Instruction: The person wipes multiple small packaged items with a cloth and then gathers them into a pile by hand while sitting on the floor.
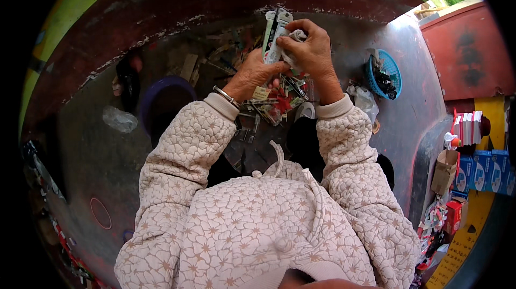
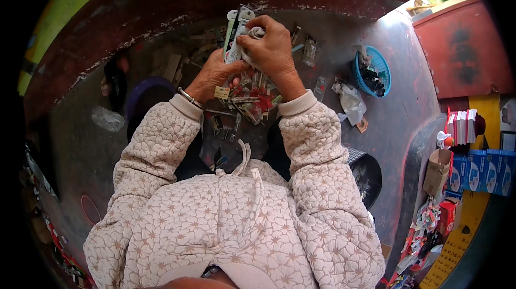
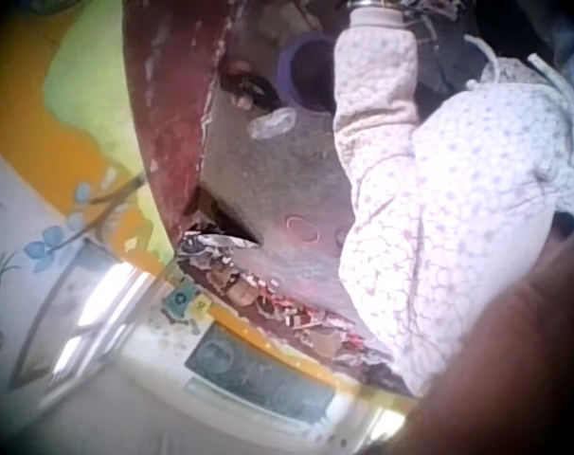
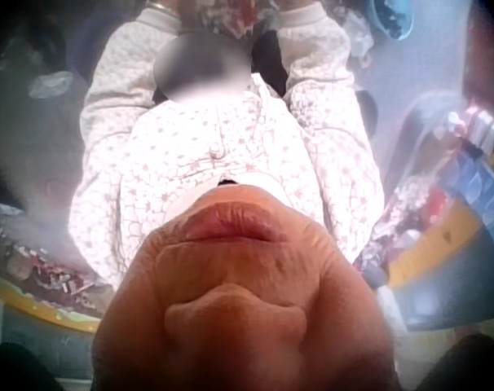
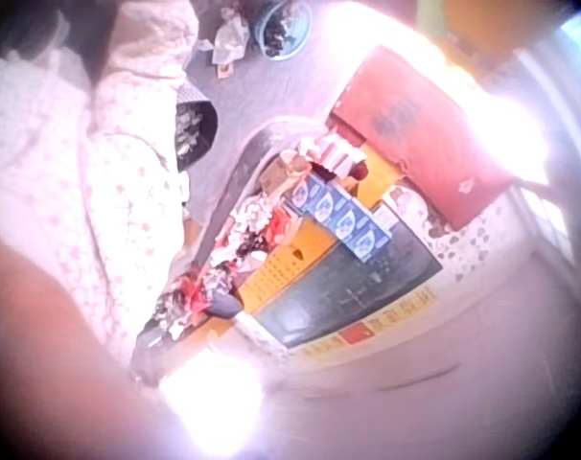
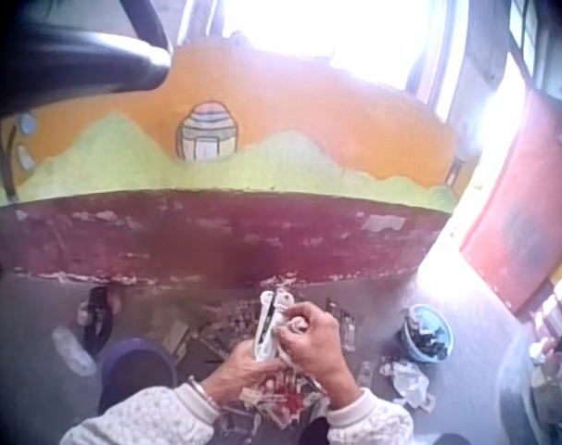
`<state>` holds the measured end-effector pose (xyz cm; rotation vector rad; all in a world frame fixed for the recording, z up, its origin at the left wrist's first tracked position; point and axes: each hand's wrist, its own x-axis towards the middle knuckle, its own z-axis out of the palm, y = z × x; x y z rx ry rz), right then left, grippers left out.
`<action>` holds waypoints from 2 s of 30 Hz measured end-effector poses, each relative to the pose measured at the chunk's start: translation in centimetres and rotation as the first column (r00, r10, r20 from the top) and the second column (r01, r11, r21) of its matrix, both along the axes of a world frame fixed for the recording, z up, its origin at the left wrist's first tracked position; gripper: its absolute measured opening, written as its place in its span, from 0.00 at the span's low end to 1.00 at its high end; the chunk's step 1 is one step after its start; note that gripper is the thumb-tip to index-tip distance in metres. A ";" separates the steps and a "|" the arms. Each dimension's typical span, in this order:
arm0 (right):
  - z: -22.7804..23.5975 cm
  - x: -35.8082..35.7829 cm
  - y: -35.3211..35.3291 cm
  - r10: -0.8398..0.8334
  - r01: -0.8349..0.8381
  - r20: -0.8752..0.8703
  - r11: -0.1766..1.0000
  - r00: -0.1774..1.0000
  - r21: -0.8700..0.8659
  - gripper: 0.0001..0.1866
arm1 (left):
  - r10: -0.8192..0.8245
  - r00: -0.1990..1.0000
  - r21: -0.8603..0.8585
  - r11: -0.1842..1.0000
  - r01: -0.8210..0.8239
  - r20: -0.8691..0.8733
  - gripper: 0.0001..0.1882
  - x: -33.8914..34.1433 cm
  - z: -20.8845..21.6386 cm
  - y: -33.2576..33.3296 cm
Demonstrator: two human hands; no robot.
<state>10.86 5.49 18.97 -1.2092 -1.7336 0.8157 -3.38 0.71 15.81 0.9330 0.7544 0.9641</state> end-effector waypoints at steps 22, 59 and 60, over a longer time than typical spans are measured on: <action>1.9 8.5 2.3 -0.050 -0.131 -0.338 0.860 0.940 -0.493 0.10 | -0.275 0.961 -0.054 0.960 0.275 0.016 0.27 -1.6 0.2 0.2; 1.5 3.3 -1.3 -0.092 -0.186 -0.429 0.805 0.899 -0.564 0.13 | -0.139 0.907 -0.057 0.983 0.176 0.397 0.26 -2.5 -0.4 1.1; 1.2 3.5 -1.0 -0.094 -0.256 -0.484 0.752 0.870 -0.607 0.13 | -0.151 0.918 -0.035 0.984 0.176 0.366 0.23 -2.0 -0.2 0.7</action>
